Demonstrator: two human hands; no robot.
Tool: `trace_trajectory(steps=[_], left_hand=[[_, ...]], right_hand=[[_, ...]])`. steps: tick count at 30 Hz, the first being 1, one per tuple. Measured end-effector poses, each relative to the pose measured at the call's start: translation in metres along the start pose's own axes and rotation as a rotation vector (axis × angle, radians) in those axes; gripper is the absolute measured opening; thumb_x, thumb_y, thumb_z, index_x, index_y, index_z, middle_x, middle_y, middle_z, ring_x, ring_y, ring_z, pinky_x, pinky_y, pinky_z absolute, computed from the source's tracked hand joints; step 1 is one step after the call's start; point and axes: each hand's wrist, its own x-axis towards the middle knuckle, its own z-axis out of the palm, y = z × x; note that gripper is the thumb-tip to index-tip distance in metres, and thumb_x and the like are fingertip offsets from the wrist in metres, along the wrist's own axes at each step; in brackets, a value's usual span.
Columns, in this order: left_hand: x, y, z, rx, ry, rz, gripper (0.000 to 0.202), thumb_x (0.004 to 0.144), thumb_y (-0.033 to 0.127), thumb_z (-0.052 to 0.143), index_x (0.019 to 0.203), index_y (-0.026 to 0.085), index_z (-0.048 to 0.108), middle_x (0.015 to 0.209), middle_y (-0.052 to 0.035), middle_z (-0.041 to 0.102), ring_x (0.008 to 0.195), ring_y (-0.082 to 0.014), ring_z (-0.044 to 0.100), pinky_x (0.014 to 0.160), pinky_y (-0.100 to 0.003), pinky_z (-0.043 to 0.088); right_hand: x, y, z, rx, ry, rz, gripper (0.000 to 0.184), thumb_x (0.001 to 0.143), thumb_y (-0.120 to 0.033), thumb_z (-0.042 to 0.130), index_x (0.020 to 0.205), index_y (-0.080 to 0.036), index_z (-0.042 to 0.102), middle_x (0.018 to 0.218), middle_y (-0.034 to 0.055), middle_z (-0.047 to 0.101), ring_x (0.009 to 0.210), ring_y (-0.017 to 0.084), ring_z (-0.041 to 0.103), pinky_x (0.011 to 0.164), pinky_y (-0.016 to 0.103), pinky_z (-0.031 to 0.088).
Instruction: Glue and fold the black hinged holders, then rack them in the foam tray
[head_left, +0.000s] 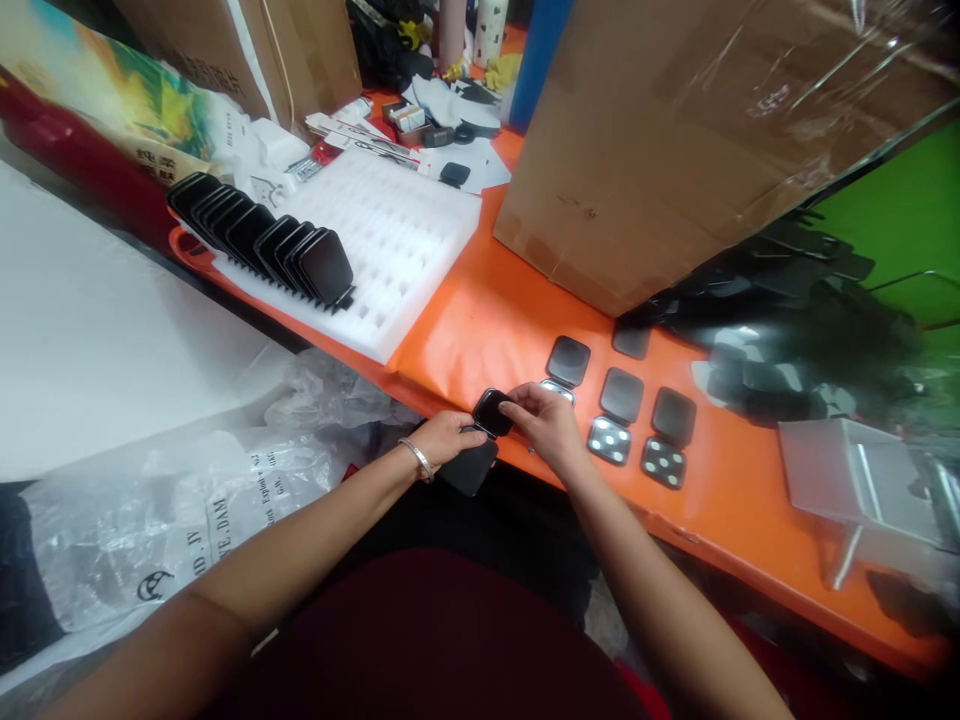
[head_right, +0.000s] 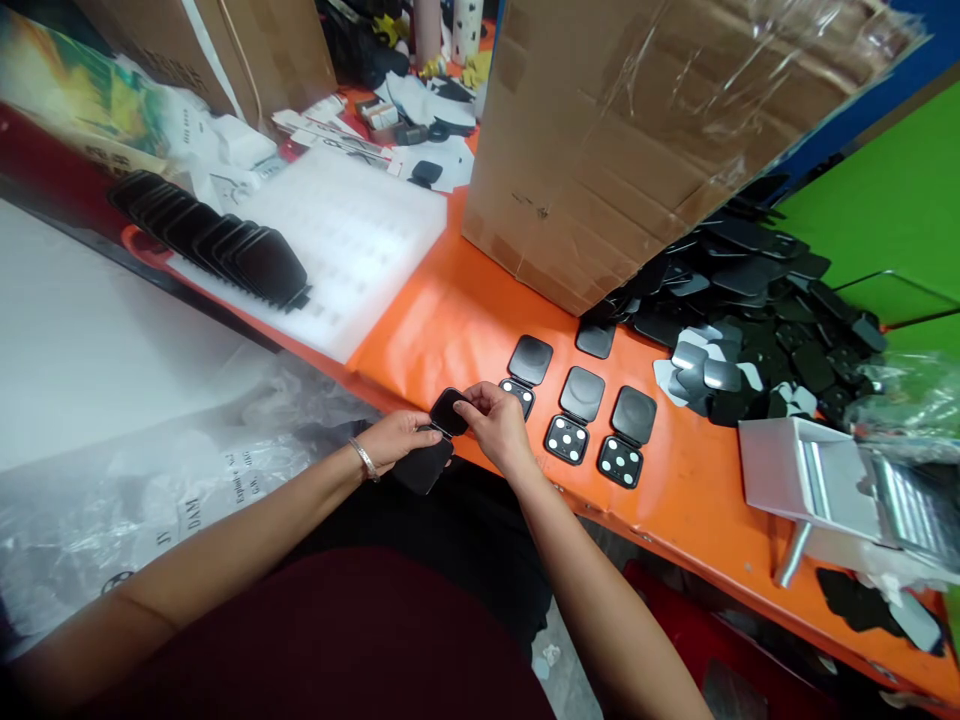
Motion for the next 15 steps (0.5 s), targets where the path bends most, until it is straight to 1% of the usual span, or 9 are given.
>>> trace_trajectory(steps=[2,7,15], left_hand=[[-0.0001,-0.0001,0.0001,0.003,-0.002,0.005,0.037,0.061,0.036,0.079,0.085,0.012,0.066,0.073,-0.0065,0.070,0.071,-0.0219,0.068,0.066,-0.030,0.050],[-0.0001,0.0000,0.0002,0.010,-0.005,0.003,0.039,0.060,0.038,0.079,0.086,0.012,0.066,0.068,-0.0050,0.068,0.068,-0.0217,0.067,0.065,-0.030,0.050],[-0.0016,0.0016,0.0005,0.005,0.004,0.000,0.038,0.062,0.037,0.079,0.086,0.011,0.065,0.072,-0.0069,0.069,0.070,-0.0227,0.068,0.064,-0.030,0.051]], right_hand=[[0.0008,0.0003,0.0027,0.000,-0.011,0.003,0.020,0.068,-0.038,0.066,0.070,-0.021,0.056,0.058,-0.0008,0.060,0.049,0.014,0.052,0.043,0.025,0.040],[0.0031,0.0040,0.0045,-0.011,-0.010,-0.032,0.018,0.067,-0.036,0.066,0.069,-0.021,0.056,0.059,-0.0010,0.059,0.052,0.014,0.053,0.049,0.026,0.043],[0.0019,0.0024,0.0057,-0.059,0.015,-0.044,0.014,0.070,-0.032,0.063,0.069,-0.021,0.055,0.060,-0.0008,0.058,0.055,0.014,0.053,0.051,0.027,0.042]])
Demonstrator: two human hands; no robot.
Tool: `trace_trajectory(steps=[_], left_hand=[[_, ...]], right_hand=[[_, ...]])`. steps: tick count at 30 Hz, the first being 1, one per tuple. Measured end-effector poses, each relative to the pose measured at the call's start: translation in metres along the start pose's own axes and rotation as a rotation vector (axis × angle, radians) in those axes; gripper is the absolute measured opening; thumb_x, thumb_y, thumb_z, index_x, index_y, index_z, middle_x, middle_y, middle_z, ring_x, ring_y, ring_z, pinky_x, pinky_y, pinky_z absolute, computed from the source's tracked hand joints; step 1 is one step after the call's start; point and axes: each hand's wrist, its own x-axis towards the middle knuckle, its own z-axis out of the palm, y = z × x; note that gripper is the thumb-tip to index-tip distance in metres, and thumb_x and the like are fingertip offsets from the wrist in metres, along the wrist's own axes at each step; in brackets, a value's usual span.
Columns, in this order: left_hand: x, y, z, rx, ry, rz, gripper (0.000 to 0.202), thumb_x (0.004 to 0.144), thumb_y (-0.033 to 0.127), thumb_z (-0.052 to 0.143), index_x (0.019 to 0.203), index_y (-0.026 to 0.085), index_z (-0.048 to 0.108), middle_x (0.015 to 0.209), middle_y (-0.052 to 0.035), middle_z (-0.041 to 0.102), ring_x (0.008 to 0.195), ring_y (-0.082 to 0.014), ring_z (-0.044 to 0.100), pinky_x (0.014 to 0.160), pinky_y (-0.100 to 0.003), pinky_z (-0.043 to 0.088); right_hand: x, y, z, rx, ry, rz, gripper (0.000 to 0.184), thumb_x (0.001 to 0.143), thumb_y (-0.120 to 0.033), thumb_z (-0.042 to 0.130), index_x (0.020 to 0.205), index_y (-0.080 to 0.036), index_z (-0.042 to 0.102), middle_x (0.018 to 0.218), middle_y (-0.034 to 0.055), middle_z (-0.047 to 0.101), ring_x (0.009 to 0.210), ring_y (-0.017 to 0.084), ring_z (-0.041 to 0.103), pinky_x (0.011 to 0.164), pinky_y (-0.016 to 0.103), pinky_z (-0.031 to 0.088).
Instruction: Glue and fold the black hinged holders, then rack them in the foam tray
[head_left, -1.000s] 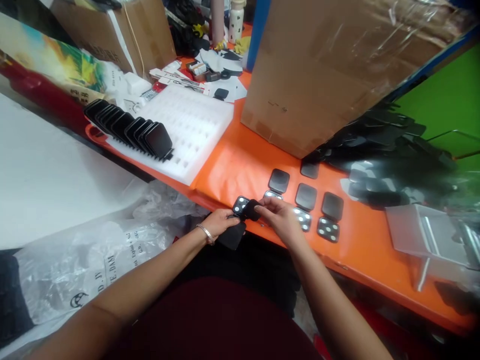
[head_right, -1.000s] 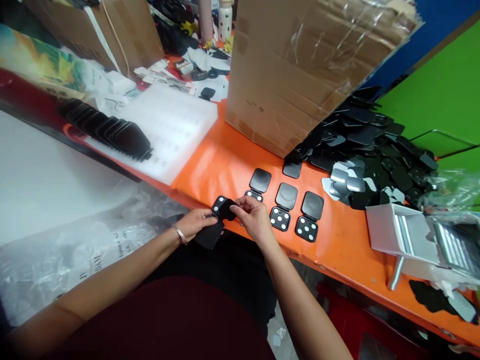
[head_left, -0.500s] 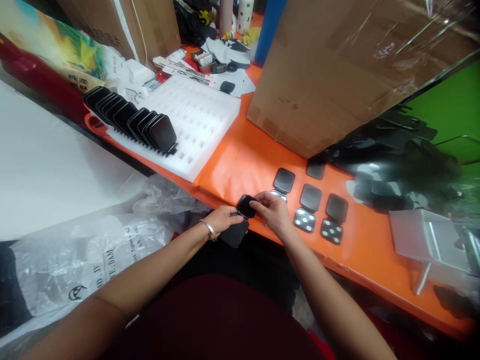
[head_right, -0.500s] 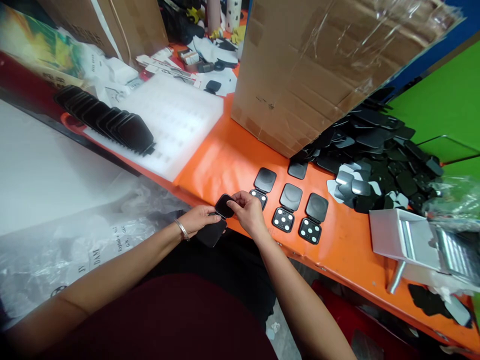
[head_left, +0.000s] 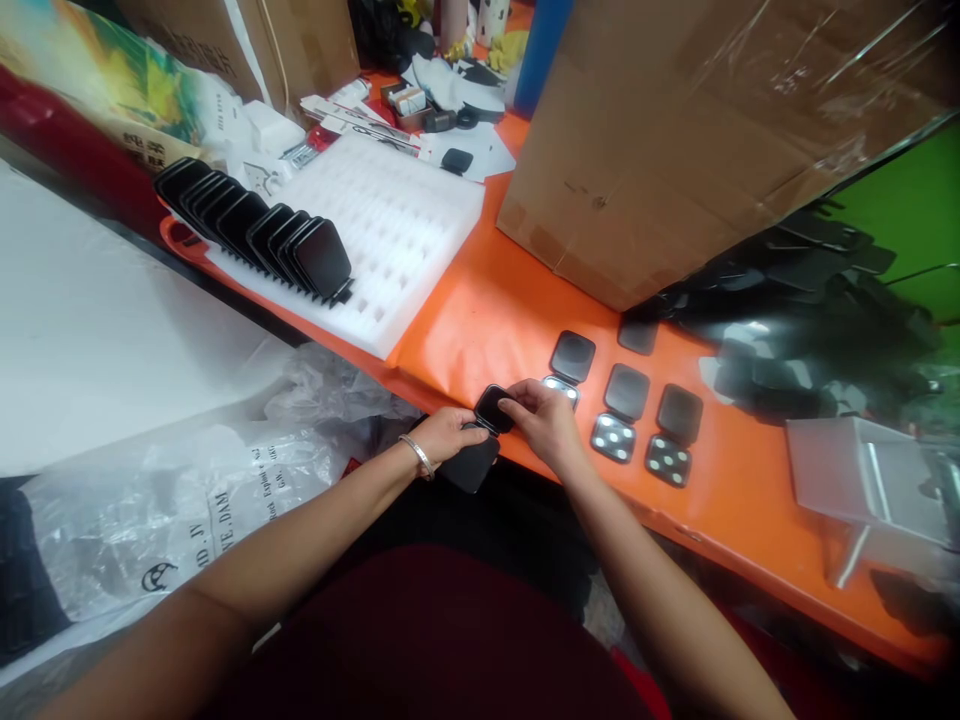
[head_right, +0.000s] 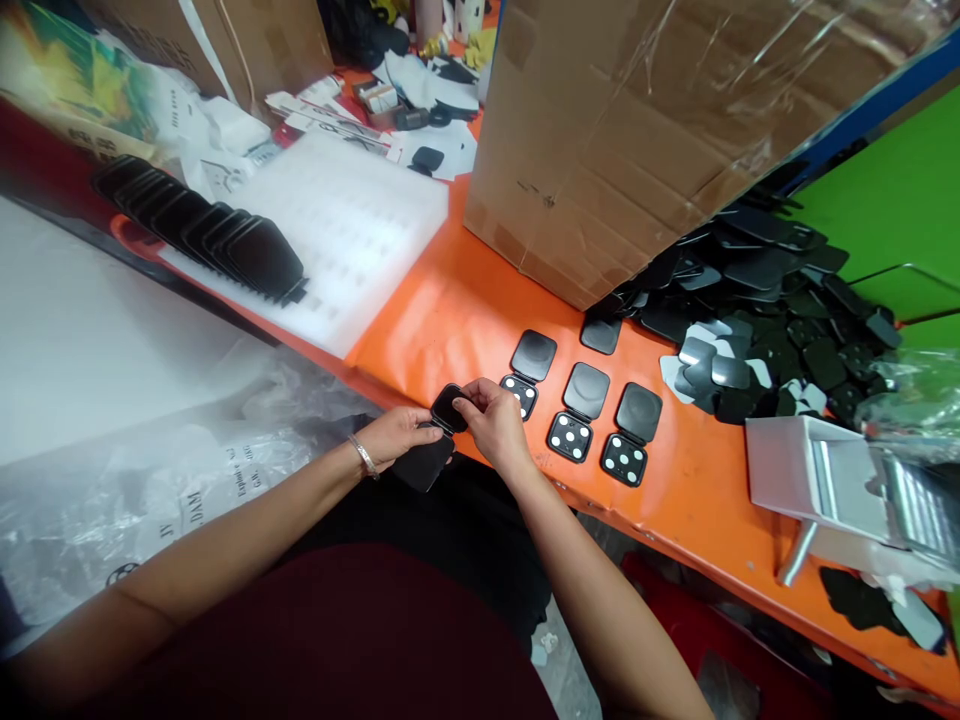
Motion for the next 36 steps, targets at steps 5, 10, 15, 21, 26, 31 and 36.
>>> trace_trajectory(steps=[5,10,15,21,26,31,36], left_hand=[[-0.001,0.002,0.001,-0.019,-0.018,-0.025,0.038,0.060,0.036,0.079,0.086,0.011,0.065,0.077,-0.0088,0.070,0.069,-0.0219,0.068,0.063,-0.030,0.051],[-0.001,0.003,0.002,-0.052,-0.013,-0.035,0.038,0.059,0.034,0.081,0.085,0.011,0.065,0.075,-0.0078,0.070,0.066,-0.0209,0.067,0.062,-0.030,0.051],[-0.002,0.004,0.003,-0.062,-0.014,-0.041,0.038,0.059,0.033,0.081,0.086,0.011,0.064,0.073,-0.0062,0.070,0.065,-0.0197,0.067,0.063,-0.030,0.052],[-0.002,0.005,0.004,-0.032,0.003,-0.025,0.039,0.059,0.034,0.079,0.086,0.011,0.064,0.073,-0.0053,0.069,0.067,-0.0209,0.067,0.065,-0.032,0.052],[-0.001,0.004,0.003,-0.014,-0.001,-0.009,0.038,0.059,0.036,0.078,0.084,0.011,0.064,0.071,-0.0050,0.069,0.067,-0.0210,0.067,0.065,-0.032,0.051],[-0.001,0.005,0.003,0.002,0.000,0.011,0.036,0.061,0.035,0.078,0.083,0.011,0.064,0.069,-0.0034,0.068,0.066,-0.0195,0.067,0.064,-0.029,0.051],[-0.002,0.005,0.004,-0.006,-0.016,0.010,0.035,0.062,0.033,0.077,0.084,0.011,0.063,0.069,-0.0039,0.068,0.063,-0.0180,0.066,0.062,-0.028,0.051]], right_hand=[[0.000,-0.001,-0.001,-0.024,0.002,0.008,0.012,0.071,-0.031,0.062,0.069,-0.021,0.056,0.062,-0.0002,0.060,0.057,0.016,0.055,0.053,0.028,0.043],[-0.006,0.001,0.002,-0.241,0.119,-0.137,0.008,0.076,-0.028,0.061,0.074,-0.021,0.061,0.067,0.0023,0.059,0.059,0.017,0.054,0.057,0.030,0.044],[-0.013,0.012,0.007,-0.525,0.286,-0.374,0.017,0.083,-0.031,0.059,0.091,-0.021,0.070,0.095,0.0078,0.055,0.067,0.016,0.053,0.059,0.031,0.046],[-0.014,0.026,0.010,-0.738,0.304,-0.455,0.023,0.089,-0.032,0.054,0.100,-0.021,0.071,0.098,0.0074,0.057,0.073,0.016,0.056,0.054,0.027,0.043],[-0.020,0.026,0.010,-0.854,0.305,-0.512,0.026,0.093,-0.030,0.049,0.106,-0.020,0.069,0.103,0.0093,0.061,0.084,0.020,0.058,0.056,0.028,0.046],[-0.036,0.031,0.004,-0.922,0.175,-0.731,0.036,0.093,-0.010,0.039,0.123,-0.011,0.060,0.126,0.0130,0.058,0.115,0.028,0.049,0.092,0.043,0.046],[-0.045,0.032,-0.003,-1.074,-0.039,-0.820,0.041,0.094,-0.009,0.036,0.132,-0.004,0.050,0.138,0.0145,0.049,0.133,0.030,0.035,0.107,0.050,0.035]])
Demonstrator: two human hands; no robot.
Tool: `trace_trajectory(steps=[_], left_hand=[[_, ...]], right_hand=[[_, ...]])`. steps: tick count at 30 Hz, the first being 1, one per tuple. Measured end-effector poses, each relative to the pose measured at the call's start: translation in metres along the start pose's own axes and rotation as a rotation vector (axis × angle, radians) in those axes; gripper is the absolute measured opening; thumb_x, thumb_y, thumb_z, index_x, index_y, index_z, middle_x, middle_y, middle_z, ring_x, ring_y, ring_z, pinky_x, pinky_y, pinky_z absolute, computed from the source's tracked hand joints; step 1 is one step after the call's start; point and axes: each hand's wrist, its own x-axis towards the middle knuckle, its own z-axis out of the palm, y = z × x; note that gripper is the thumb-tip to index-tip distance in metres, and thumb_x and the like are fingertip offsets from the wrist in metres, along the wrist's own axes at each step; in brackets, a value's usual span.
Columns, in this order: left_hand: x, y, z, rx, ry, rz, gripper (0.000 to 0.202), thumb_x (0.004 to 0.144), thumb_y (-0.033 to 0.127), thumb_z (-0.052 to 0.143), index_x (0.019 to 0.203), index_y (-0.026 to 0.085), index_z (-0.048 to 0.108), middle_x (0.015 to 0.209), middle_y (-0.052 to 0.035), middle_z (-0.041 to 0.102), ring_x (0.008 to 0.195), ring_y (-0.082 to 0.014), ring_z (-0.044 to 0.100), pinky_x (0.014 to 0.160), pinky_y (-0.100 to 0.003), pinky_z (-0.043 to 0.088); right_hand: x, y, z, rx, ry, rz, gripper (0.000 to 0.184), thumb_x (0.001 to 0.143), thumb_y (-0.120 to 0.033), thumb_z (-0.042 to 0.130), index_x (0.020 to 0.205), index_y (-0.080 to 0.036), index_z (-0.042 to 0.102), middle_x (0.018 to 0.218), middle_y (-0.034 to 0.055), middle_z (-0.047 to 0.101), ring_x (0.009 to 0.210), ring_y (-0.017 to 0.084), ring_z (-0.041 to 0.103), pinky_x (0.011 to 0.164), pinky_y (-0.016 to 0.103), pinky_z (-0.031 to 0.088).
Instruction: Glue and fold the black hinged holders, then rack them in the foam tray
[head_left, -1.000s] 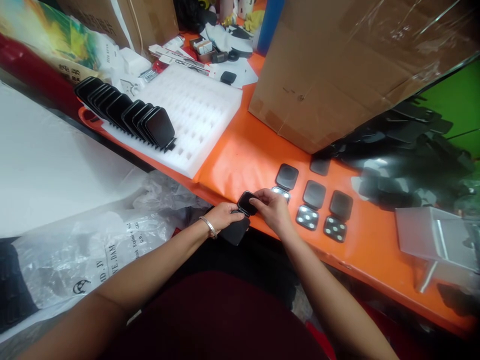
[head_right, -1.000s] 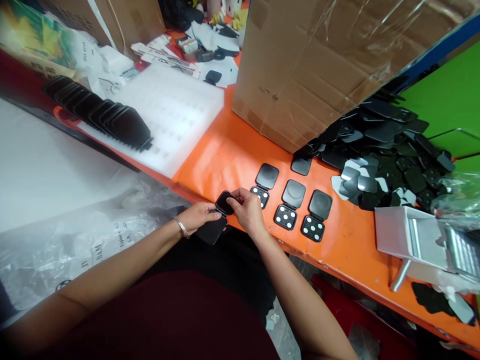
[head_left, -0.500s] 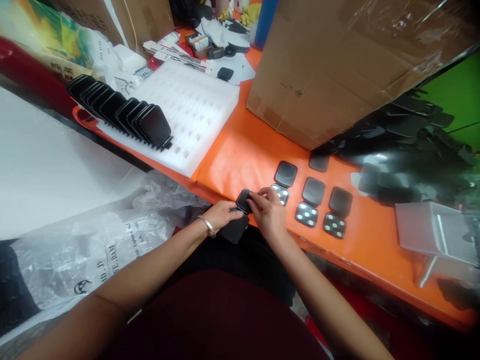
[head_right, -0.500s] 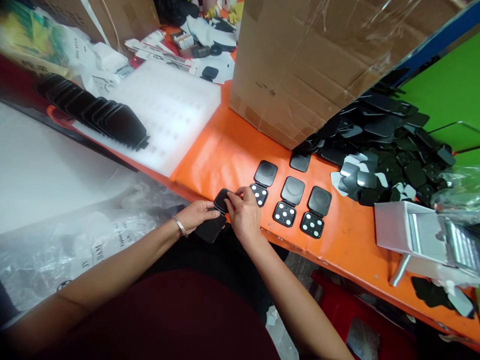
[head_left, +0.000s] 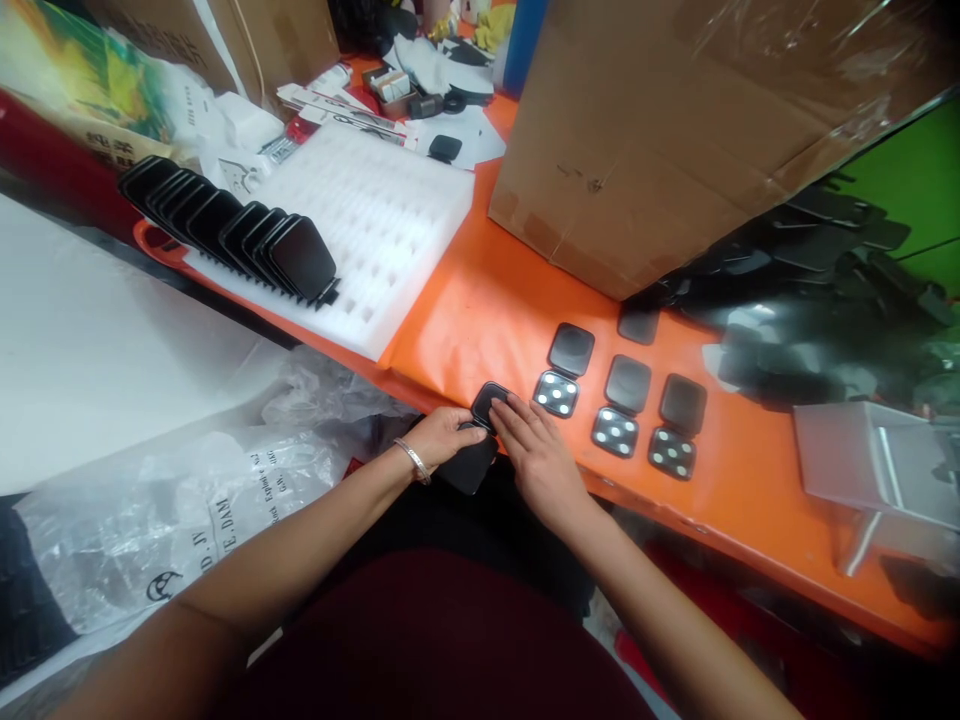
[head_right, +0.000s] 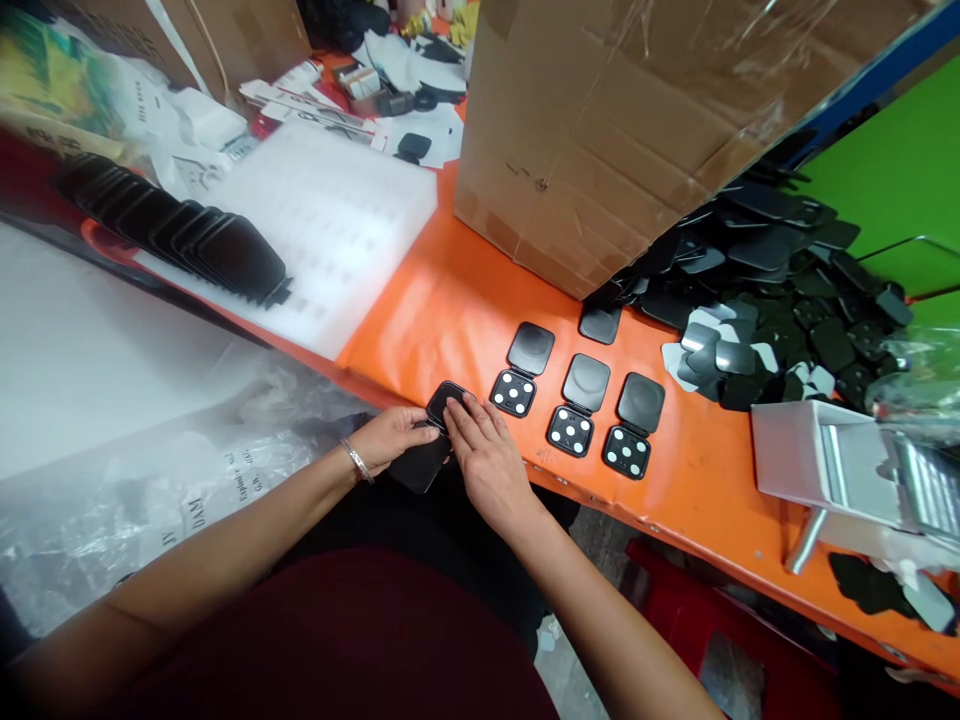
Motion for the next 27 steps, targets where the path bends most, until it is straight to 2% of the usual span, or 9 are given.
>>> trace_trajectory(steps=[8,11,13,15,16,18,20,23,27], left_hand=[[0.002,0.004,-0.006,0.046,-0.045,-0.039,0.034,0.066,0.035,0.076,0.085,0.011,0.063,0.073,-0.0071,0.070,0.066,-0.0204,0.067,0.062,-0.030,0.053],[0.002,0.003,-0.006,0.038,-0.042,-0.045,0.036,0.065,0.035,0.076,0.087,0.011,0.063,0.077,-0.0084,0.071,0.068,-0.0215,0.068,0.062,-0.031,0.053],[-0.003,0.002,-0.003,0.021,-0.015,-0.033,0.039,0.066,0.035,0.076,0.092,0.011,0.062,0.076,-0.0081,0.070,0.067,-0.0208,0.068,0.062,-0.030,0.053],[-0.010,0.002,0.003,0.008,-0.007,0.025,0.042,0.069,0.037,0.074,0.099,0.011,0.061,0.076,-0.0073,0.070,0.067,-0.0202,0.067,0.063,-0.030,0.052],[-0.014,0.002,0.006,0.023,-0.009,0.076,0.042,0.072,0.038,0.071,0.102,0.012,0.061,0.079,-0.0073,0.070,0.069,-0.0203,0.067,0.065,-0.031,0.052],[-0.021,0.001,0.014,0.116,0.009,0.228,0.038,0.079,0.038,0.066,0.106,0.013,0.061,0.090,-0.0082,0.069,0.080,-0.0213,0.067,0.074,-0.033,0.052],[-0.025,-0.001,0.022,0.247,0.080,0.395,0.032,0.083,0.035,0.061,0.108,0.014,0.060,0.100,-0.0086,0.067,0.093,-0.0220,0.064,0.085,-0.034,0.049],[-0.026,-0.004,0.033,0.382,0.153,0.519,0.030,0.086,0.030,0.058,0.112,0.015,0.055,0.102,-0.0079,0.064,0.096,-0.0204,0.061,0.090,-0.034,0.046],[-0.029,-0.006,0.042,0.374,0.082,0.437,0.036,0.083,0.028,0.062,0.114,0.016,0.047,0.093,-0.0049,0.062,0.084,-0.0179,0.062,0.078,-0.031,0.051]], right_hand=[[0.010,0.017,-0.020,0.008,-0.199,-0.064,0.048,0.088,-0.004,0.037,0.135,-0.006,0.048,0.144,0.0120,0.043,0.133,0.034,0.036,0.112,0.056,0.026],[0.011,0.023,-0.024,0.081,-0.199,-0.032,0.053,0.084,-0.001,0.039,0.135,-0.011,0.049,0.143,0.0097,0.044,0.136,0.034,0.032,0.113,0.058,0.022],[0.010,0.021,-0.024,0.186,-0.133,-0.003,0.052,0.084,-0.001,0.039,0.133,-0.014,0.051,0.140,0.0093,0.048,0.137,0.031,0.030,0.112,0.058,0.023],[0.009,0.012,-0.023,0.346,0.030,0.112,0.046,0.087,-0.006,0.041,0.131,-0.016,0.051,0.135,0.0110,0.053,0.136,0.029,0.034,0.110,0.055,0.030],[0.009,0.005,-0.021,0.446,0.138,0.227,0.043,0.089,-0.011,0.044,0.131,-0.017,0.050,0.131,0.0121,0.055,0.132,0.027,0.040,0.107,0.052,0.036],[0.012,-0.012,-0.019,0.682,0.340,0.539,0.045,0.088,-0.024,0.055,0.131,-0.018,0.047,0.122,0.0133,0.058,0.116,0.025,0.054,0.095,0.045,0.048],[0.017,-0.028,-0.018,0.950,0.450,0.821,0.051,0.082,-0.036,0.064,0.127,-0.018,0.048,0.113,0.0118,0.061,0.100,0.023,0.061,0.083,0.041,0.053],[0.026,-0.041,-0.023,1.357,0.457,0.977,0.040,0.076,-0.041,0.068,0.108,-0.017,0.059,0.101,0.0083,0.066,0.092,0.022,0.063,0.082,0.038,0.052],[0.028,-0.039,-0.035,1.564,0.375,1.006,0.032,0.069,-0.033,0.074,0.094,-0.018,0.063,0.088,0.0036,0.068,0.083,0.020,0.063,0.077,0.034,0.052]])
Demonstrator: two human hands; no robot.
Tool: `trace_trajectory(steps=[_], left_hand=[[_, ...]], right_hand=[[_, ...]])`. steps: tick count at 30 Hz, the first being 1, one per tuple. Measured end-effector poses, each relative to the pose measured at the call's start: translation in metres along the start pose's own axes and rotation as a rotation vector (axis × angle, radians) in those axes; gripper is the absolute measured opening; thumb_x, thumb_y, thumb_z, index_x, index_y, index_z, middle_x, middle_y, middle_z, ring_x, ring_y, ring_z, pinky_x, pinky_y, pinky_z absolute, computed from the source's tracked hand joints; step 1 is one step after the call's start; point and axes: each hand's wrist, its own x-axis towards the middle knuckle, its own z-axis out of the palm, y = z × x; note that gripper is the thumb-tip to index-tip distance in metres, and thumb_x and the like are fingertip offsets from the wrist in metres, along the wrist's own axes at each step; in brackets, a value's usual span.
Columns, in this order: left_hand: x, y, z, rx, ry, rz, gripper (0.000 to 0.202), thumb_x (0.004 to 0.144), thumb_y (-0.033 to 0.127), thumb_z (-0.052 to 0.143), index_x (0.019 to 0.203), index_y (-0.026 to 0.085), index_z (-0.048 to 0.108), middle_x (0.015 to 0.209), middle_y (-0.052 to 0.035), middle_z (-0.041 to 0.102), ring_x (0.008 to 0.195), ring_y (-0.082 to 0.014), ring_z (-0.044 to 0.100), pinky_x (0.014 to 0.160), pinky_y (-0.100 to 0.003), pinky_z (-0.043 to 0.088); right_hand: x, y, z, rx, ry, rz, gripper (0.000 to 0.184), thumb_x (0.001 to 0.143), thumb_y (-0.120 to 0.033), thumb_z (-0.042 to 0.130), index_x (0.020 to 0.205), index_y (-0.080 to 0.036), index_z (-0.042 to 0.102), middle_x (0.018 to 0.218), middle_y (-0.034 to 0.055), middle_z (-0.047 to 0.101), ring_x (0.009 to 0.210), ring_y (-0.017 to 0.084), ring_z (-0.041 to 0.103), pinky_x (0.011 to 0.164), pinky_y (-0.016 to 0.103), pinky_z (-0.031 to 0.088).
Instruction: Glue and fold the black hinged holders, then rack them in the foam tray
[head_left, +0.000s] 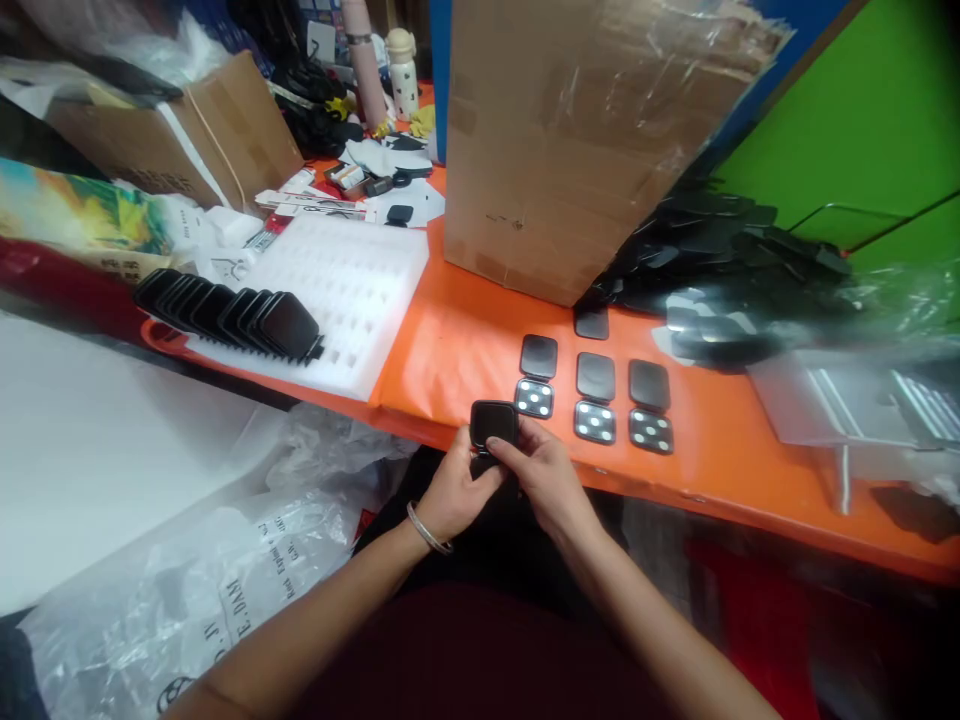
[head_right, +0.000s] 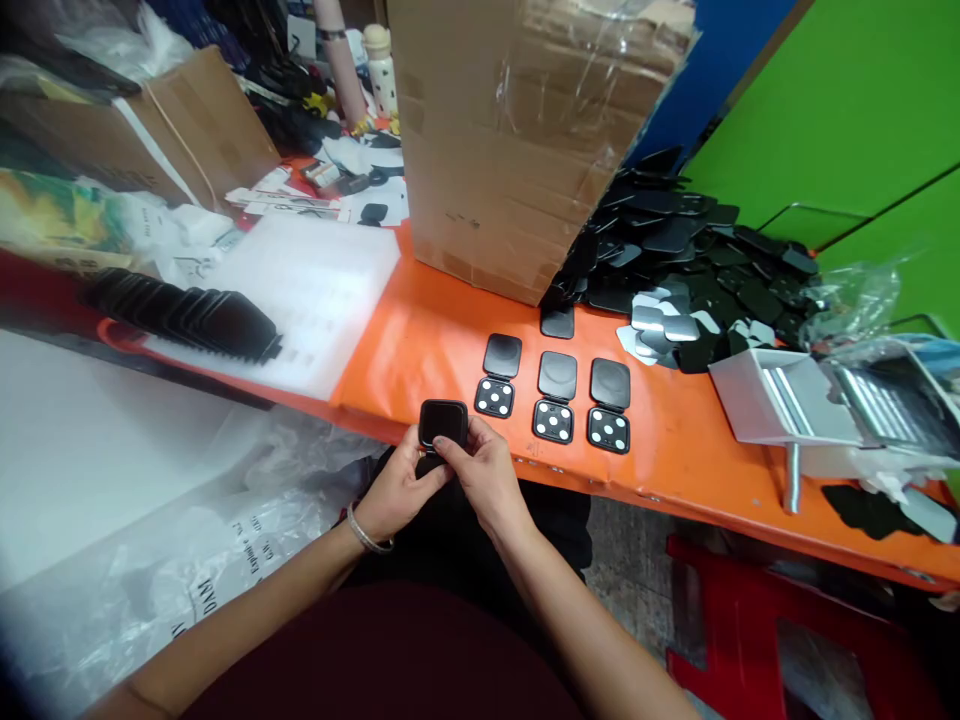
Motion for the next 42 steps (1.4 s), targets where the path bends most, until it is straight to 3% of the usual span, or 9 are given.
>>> trace_trajectory(steps=[9,14,16,21,24,29,32,38,42], left_hand=[[0.002,0.012,0.006,-0.095,-0.060,-0.103,0.037,0.081,0.030,0.065,0.111,0.019,0.045,0.099,-0.0052,0.061,0.081,-0.0171,0.063,0.073,-0.029,0.053],[0.004,0.017,0.011,-0.096,-0.128,-0.192,0.042,0.083,0.033,0.061,0.117,0.021,0.040,0.091,-0.0042,0.062,0.065,-0.0175,0.065,0.062,-0.034,0.057],[0.002,0.021,0.011,-0.091,-0.131,-0.206,0.043,0.083,0.033,0.061,0.117,0.021,0.039,0.089,-0.0044,0.063,0.066,-0.0184,0.066,0.063,-0.035,0.058],[-0.003,0.030,0.003,-0.120,-0.175,-0.287,0.042,0.083,0.028,0.060,0.117,0.019,0.037,0.082,-0.0034,0.065,0.068,-0.0183,0.067,0.065,-0.035,0.058],[-0.003,0.028,0.002,-0.114,-0.151,-0.312,0.040,0.080,0.023,0.061,0.114,0.019,0.041,0.085,-0.0032,0.063,0.070,-0.0188,0.067,0.064,-0.035,0.058],[-0.002,0.025,0.002,-0.157,-0.130,-0.327,0.040,0.077,0.021,0.063,0.111,0.019,0.042,0.085,-0.0021,0.061,0.062,-0.0172,0.066,0.060,-0.036,0.058],[-0.004,0.028,0.000,-0.217,-0.187,-0.371,0.045,0.077,0.025,0.064,0.114,0.020,0.040,0.082,-0.0020,0.062,0.062,-0.0188,0.067,0.060,-0.036,0.058],[-0.006,0.030,-0.013,-0.069,-0.295,-0.371,0.035,0.079,0.025,0.063,0.107,0.018,0.043,0.084,-0.0044,0.064,0.064,-0.0190,0.068,0.058,-0.032,0.057],[0.002,0.033,-0.035,-0.161,-0.585,-0.492,0.042,0.079,0.029,0.068,0.113,0.018,0.046,0.092,-0.0090,0.066,0.072,-0.0213,0.069,0.062,-0.033,0.057]], right_hand=[[0.001,-0.004,-0.014,0.022,0.022,-0.044,0.026,0.070,-0.035,0.073,0.085,-0.018,0.060,0.075,0.0007,0.065,0.066,0.016,0.061,0.056,0.026,0.049],[0.005,0.003,-0.024,0.079,0.024,0.005,0.027,0.071,-0.038,0.073,0.079,-0.018,0.057,0.056,-0.0056,0.055,0.038,0.007,0.040,0.034,0.020,0.029],[0.006,0.004,-0.029,0.108,0.012,0.005,0.028,0.070,-0.039,0.075,0.078,-0.018,0.058,0.054,-0.0060,0.054,0.037,0.006,0.038,0.034,0.019,0.027],[0.008,0.002,-0.027,0.131,-0.063,0.078,0.035,0.063,-0.037,0.079,0.082,-0.017,0.059,0.070,-0.0014,0.064,0.055,0.010,0.057,0.046,0.021,0.043],[0.008,0.001,-0.015,0.044,-0.001,0.145,0.041,0.059,-0.038,0.081,0.085,-0.019,0.055,0.066,-0.0038,0.061,0.048,0.010,0.053,0.040,0.021,0.039],[0.007,-0.001,0.000,0.003,0.083,0.112,0.041,0.059,-0.034,0.081,0.080,-0.020,0.048,0.063,-0.0054,0.056,0.051,0.012,0.054,0.043,0.022,0.042],[0.003,0.001,0.000,0.024,0.062,0.068,0.039,0.063,-0.035,0.078,0.077,-0.022,0.044,0.061,-0.0067,0.053,0.049,0.010,0.051,0.042,0.021,0.040],[-0.008,0.014,-0.014,0.013,0.020,0.044,0.036,0.071,-0.043,0.072,0.074,-0.022,0.043,0.055,-0.0084,0.049,0.040,0.008,0.042,0.037,0.020,0.033],[-0.010,0.014,-0.034,-0.090,-0.171,0.083,0.032,0.080,-0.046,0.064,0.071,-0.018,0.054,0.060,-0.0043,0.053,0.051,0.008,0.049,0.047,0.019,0.040]])
